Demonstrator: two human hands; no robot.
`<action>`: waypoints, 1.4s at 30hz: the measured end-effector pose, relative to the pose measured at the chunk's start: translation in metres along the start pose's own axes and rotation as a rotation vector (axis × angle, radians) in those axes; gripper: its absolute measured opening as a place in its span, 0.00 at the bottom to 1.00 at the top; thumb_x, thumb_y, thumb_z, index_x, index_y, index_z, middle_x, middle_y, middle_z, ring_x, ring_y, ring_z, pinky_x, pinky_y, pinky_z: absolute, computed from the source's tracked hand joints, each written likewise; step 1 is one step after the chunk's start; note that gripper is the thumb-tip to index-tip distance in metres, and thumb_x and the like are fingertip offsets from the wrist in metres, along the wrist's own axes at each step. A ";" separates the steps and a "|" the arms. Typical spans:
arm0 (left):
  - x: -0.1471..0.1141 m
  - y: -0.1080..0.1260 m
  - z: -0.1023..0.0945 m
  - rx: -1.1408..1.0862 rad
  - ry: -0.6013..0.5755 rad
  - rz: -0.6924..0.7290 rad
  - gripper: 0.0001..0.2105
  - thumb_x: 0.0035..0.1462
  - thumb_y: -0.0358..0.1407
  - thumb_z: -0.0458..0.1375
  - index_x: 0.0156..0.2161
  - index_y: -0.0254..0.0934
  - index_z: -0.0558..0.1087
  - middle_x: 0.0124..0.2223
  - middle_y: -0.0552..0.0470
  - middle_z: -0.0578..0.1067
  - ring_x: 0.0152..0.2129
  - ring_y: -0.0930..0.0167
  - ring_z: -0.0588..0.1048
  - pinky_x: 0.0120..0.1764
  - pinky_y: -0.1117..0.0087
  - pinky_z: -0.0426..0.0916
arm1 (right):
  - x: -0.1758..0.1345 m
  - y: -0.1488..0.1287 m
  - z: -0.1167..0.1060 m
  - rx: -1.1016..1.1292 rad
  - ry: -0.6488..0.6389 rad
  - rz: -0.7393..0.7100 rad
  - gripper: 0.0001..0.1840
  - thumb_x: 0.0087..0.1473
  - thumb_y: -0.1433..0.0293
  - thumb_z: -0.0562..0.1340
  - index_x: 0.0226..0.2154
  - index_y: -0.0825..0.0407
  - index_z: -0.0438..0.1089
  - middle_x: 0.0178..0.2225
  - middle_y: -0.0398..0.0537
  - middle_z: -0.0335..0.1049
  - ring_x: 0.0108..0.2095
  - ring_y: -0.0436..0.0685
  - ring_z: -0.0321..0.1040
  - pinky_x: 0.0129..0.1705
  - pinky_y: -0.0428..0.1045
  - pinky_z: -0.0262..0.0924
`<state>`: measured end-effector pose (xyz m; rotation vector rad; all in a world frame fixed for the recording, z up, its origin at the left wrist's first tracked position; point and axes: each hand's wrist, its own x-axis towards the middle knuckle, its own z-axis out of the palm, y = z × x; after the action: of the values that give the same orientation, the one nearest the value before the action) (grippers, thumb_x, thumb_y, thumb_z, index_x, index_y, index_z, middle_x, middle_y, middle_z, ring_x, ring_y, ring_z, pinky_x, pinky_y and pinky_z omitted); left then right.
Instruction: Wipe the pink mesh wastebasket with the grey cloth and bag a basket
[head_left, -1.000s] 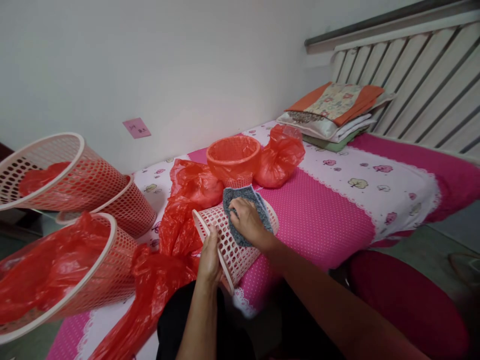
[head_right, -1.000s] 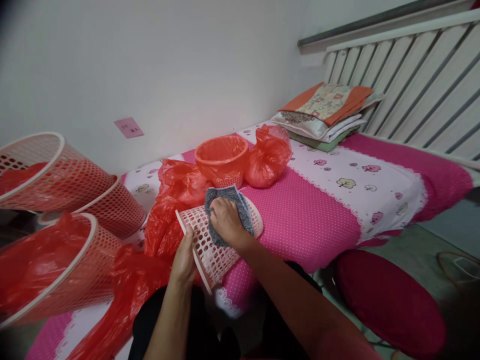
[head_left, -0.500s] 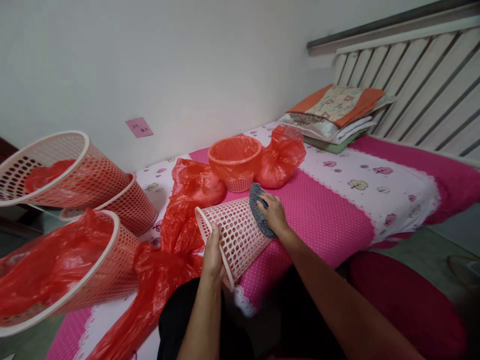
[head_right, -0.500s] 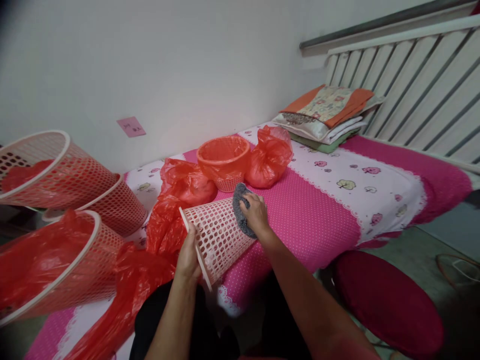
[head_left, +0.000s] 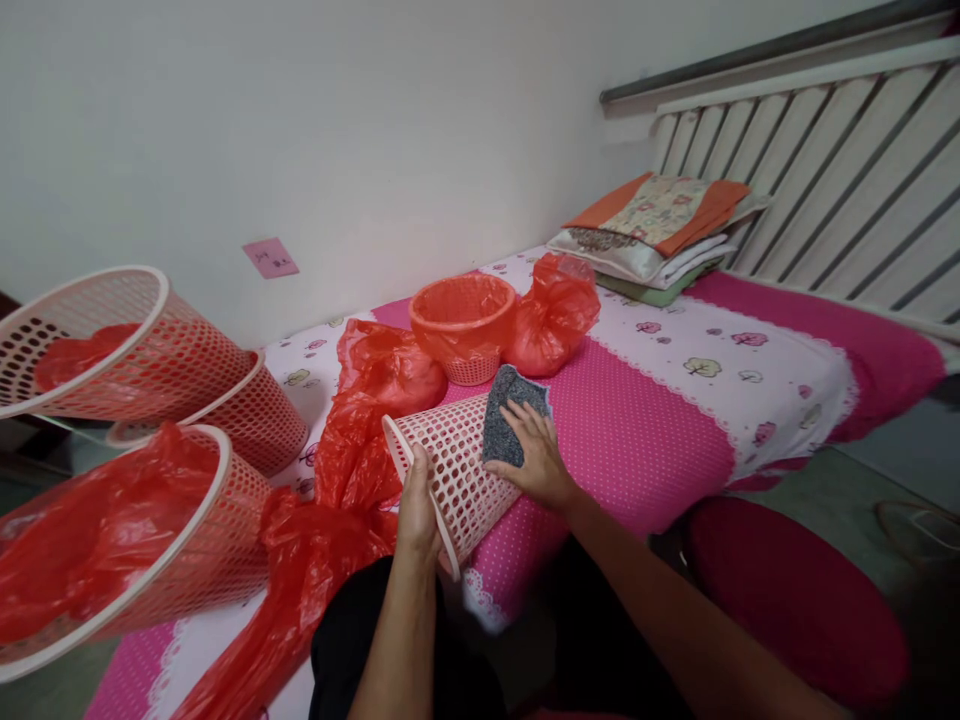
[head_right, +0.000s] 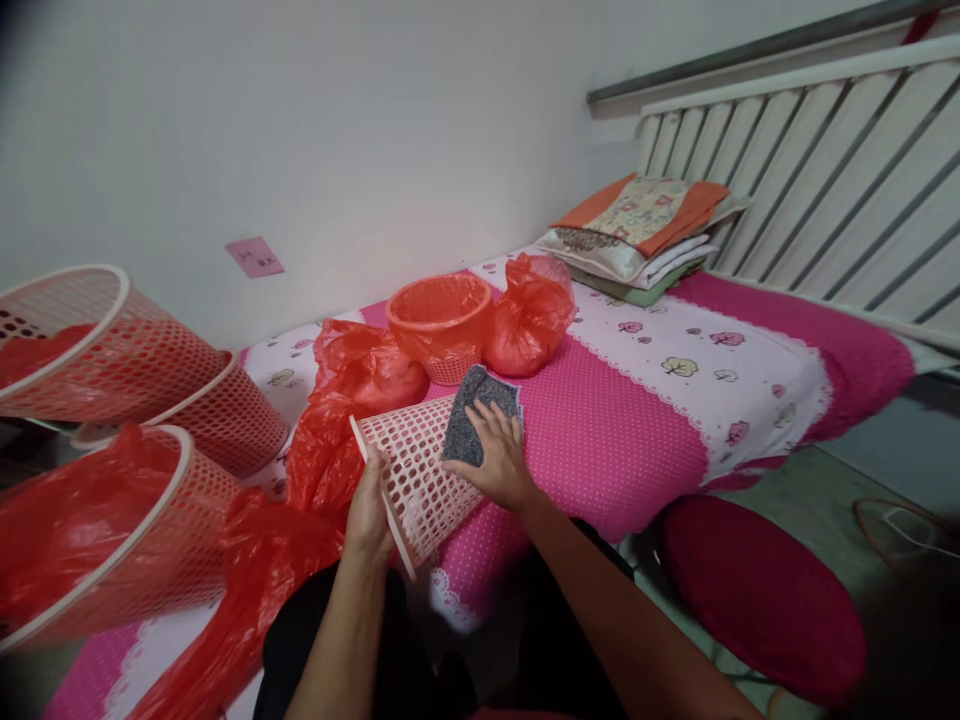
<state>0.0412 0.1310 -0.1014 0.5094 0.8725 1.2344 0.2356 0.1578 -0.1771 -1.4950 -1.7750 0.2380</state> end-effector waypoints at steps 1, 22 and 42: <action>-0.001 0.001 0.002 -0.006 0.010 -0.009 0.32 0.68 0.56 0.59 0.67 0.35 0.71 0.61 0.33 0.80 0.62 0.51 0.77 0.65 0.47 0.69 | -0.001 -0.002 0.000 -0.008 0.001 -0.007 0.48 0.60 0.42 0.64 0.74 0.46 0.57 0.75 0.57 0.56 0.76 0.76 0.47 0.72 0.78 0.41; 0.005 -0.008 -0.013 0.312 0.067 0.102 0.28 0.57 0.55 0.70 0.55 0.37 0.79 0.57 0.38 0.82 0.64 0.50 0.74 0.70 0.46 0.62 | 0.096 -0.006 0.037 0.164 0.248 0.223 0.22 0.70 0.59 0.55 0.55 0.50 0.78 0.60 0.58 0.77 0.66 0.69 0.65 0.72 0.70 0.49; 0.010 0.000 -0.025 0.107 0.070 0.145 0.31 0.70 0.59 0.53 0.63 0.37 0.77 0.65 0.40 0.78 0.69 0.60 0.70 0.72 0.57 0.59 | -0.007 -0.101 0.018 0.363 -0.013 -0.398 0.22 0.71 0.62 0.56 0.64 0.47 0.69 0.66 0.49 0.72 0.73 0.61 0.57 0.76 0.68 0.38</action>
<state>0.0220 0.1375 -0.1187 0.6273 0.9785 1.3488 0.1481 0.1279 -0.1322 -0.8697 -1.8770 0.3442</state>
